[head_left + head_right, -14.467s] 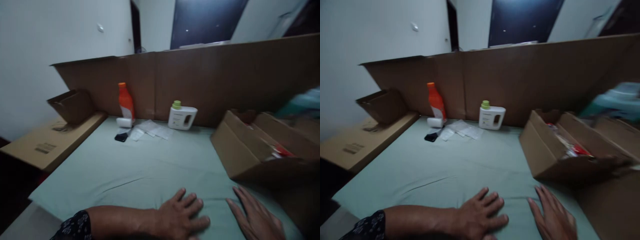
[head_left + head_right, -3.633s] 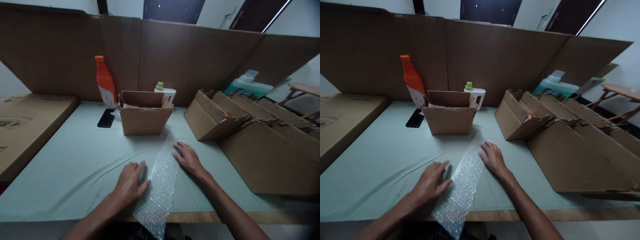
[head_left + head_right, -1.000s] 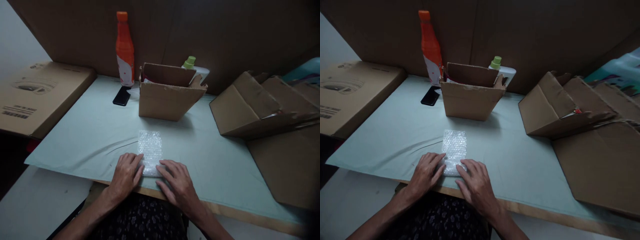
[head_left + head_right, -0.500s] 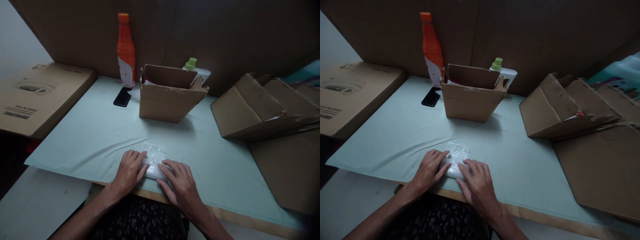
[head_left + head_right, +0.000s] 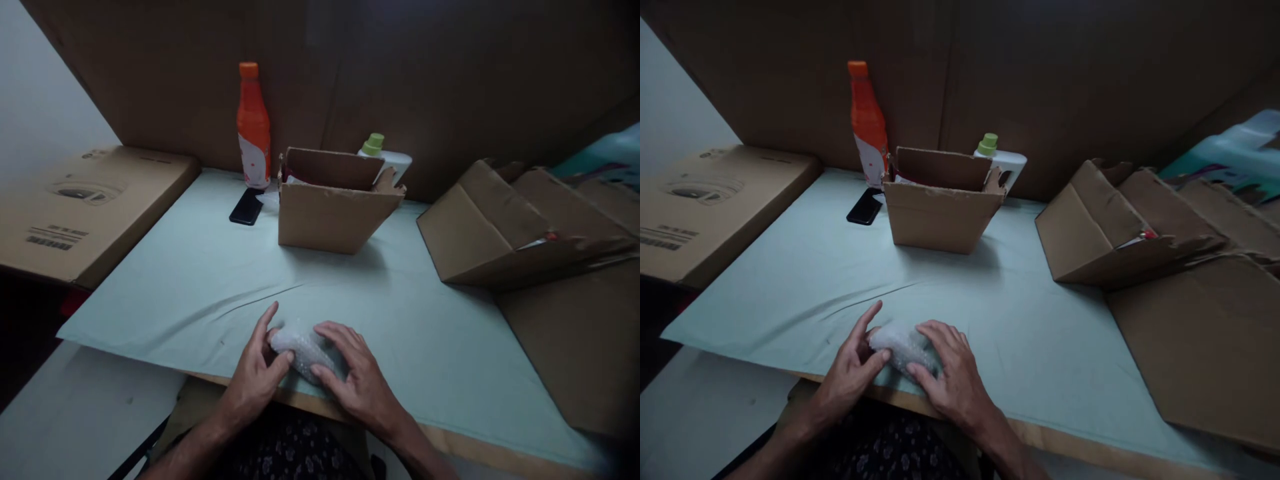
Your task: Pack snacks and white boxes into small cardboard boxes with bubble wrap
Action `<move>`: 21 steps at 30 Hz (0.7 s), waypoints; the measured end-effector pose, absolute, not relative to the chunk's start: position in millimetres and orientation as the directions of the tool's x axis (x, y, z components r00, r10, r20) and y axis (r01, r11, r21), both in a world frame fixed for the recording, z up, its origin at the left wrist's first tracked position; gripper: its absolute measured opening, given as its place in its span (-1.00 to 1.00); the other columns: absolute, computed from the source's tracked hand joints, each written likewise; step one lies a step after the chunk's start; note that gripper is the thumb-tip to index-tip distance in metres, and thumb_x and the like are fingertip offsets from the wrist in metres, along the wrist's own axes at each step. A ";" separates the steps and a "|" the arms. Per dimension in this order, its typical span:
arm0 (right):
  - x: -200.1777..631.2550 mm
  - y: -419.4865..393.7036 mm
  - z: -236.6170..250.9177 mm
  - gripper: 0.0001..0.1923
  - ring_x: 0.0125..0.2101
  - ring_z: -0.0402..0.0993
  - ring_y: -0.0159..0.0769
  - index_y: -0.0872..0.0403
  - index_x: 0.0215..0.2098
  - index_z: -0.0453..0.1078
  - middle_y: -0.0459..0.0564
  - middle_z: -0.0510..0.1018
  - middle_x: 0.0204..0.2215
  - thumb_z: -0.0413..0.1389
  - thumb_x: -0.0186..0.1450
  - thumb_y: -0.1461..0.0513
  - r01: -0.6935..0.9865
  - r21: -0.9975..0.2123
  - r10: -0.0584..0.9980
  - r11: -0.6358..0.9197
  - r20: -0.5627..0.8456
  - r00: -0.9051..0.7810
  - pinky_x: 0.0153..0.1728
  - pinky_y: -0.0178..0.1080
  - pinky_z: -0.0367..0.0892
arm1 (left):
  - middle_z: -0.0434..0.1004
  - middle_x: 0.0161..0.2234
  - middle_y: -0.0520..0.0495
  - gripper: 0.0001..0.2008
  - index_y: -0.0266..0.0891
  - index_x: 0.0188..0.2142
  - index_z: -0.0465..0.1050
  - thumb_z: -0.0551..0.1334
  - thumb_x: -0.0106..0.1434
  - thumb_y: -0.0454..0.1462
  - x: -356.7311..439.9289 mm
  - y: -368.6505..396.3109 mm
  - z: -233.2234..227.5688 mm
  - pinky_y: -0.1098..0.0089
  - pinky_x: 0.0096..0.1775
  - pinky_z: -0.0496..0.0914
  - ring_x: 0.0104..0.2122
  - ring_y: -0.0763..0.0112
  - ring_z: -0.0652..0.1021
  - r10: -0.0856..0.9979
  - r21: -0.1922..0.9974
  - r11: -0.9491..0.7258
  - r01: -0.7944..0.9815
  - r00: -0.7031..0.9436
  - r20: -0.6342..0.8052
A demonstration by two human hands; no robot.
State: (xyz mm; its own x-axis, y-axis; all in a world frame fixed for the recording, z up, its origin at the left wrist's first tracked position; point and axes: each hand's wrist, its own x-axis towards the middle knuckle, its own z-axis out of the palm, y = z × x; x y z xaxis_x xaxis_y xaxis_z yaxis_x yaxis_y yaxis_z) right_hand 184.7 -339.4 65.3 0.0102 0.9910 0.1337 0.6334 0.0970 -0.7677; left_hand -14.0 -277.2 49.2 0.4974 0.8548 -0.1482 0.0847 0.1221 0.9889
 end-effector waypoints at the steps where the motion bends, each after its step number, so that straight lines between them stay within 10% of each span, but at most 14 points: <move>1: 188.2 -340.8 68.2 -0.44 0.07 0.47 -0.05 0.04 0.21 0.33 0.16 0.49 0.14 0.24 0.27 0.14 0.616 -0.783 0.992 0.091 0.126 0.014 0.06 0.01 0.40 | 0.55 -0.11 -0.15 -0.26 -0.19 0.42 -0.16 0.17 0.35 -0.23 -12.5 -279.1 50.1 0.30 -0.11 0.53 -0.20 0.35 0.59 0.853 0.989 0.073 0.126 0.506 -0.127; 3: 196.3 -342.4 74.4 -0.37 0.03 0.51 -0.09 0.04 0.25 0.29 0.17 0.49 0.15 0.27 0.24 0.12 0.555 -0.830 0.998 0.060 0.068 -0.005 0.02 -0.07 0.44 | 0.56 -0.06 -0.15 -0.29 -0.10 0.41 -0.09 0.17 0.35 -0.27 -10.9 -279.9 51.5 0.35 -0.15 0.54 -0.20 0.35 0.60 0.825 0.975 -0.076 0.209 0.562 -0.057; 6: 209.6 -341.7 78.9 -0.77 -0.21 0.57 -0.20 0.03 -0.10 0.49 0.01 0.64 -0.19 0.18 0.32 0.14 0.478 -0.878 1.000 -0.009 -0.009 0.001 -0.16 -0.21 0.46 | 0.57 0.00 -0.14 -0.31 0.00 0.38 0.02 0.22 0.32 -0.28 -7.7 -265.3 59.3 0.36 -0.19 0.56 -0.15 0.29 0.62 0.740 0.875 -0.410 0.255 0.655 0.156; 12: 235.1 -338.6 54.7 -0.69 -0.41 0.42 -0.30 0.07 -0.34 0.43 -0.09 0.47 -0.46 0.12 0.34 0.00 0.286 -0.946 0.946 -0.151 -0.055 0.318 -0.36 -0.30 0.35 | 0.38 0.20 -0.28 -0.34 -0.12 0.37 0.01 0.19 0.34 -0.33 31.3 -174.4 122.6 -0.01 0.17 0.36 0.23 0.06 0.37 0.521 0.342 -0.851 0.399 0.549 0.653; 16: 241.1 -340.8 38.5 -0.64 -0.41 0.39 -0.30 0.07 -0.31 0.43 -0.09 0.44 -0.46 0.08 0.35 -0.05 0.240 -0.959 0.945 -0.153 -0.071 0.321 -0.36 -0.30 0.32 | 0.36 0.21 -0.35 -0.37 -0.33 0.32 0.10 0.18 0.27 -0.39 77.0 -104.0 158.0 -0.10 0.24 0.20 0.31 -0.07 0.24 0.409 0.078 -0.866 0.493 0.610 0.678; 21: 241.0 -339.9 35.8 -0.64 -0.42 0.36 -0.32 0.05 -0.33 0.41 -0.11 0.38 -0.48 0.08 0.35 -0.06 0.223 -0.965 0.951 -0.139 -0.067 0.303 -0.37 -0.32 0.28 | 0.57 -0.30 -0.17 -0.83 -0.27 -0.21 0.48 0.14 0.24 -0.38 102.7 -62.5 160.7 0.01 0.00 0.37 -0.18 0.07 0.51 0.469 0.022 -0.827 0.562 0.666 0.580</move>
State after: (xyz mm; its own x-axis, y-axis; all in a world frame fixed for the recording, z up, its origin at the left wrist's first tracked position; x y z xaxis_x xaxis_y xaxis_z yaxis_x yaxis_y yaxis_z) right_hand 241.0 -339.9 35.8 0.3029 0.9506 -0.0671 0.2226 -0.1390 -0.9649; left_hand 102.7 -62.5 160.7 0.6664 0.4690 0.5795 0.5624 -0.8266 0.0222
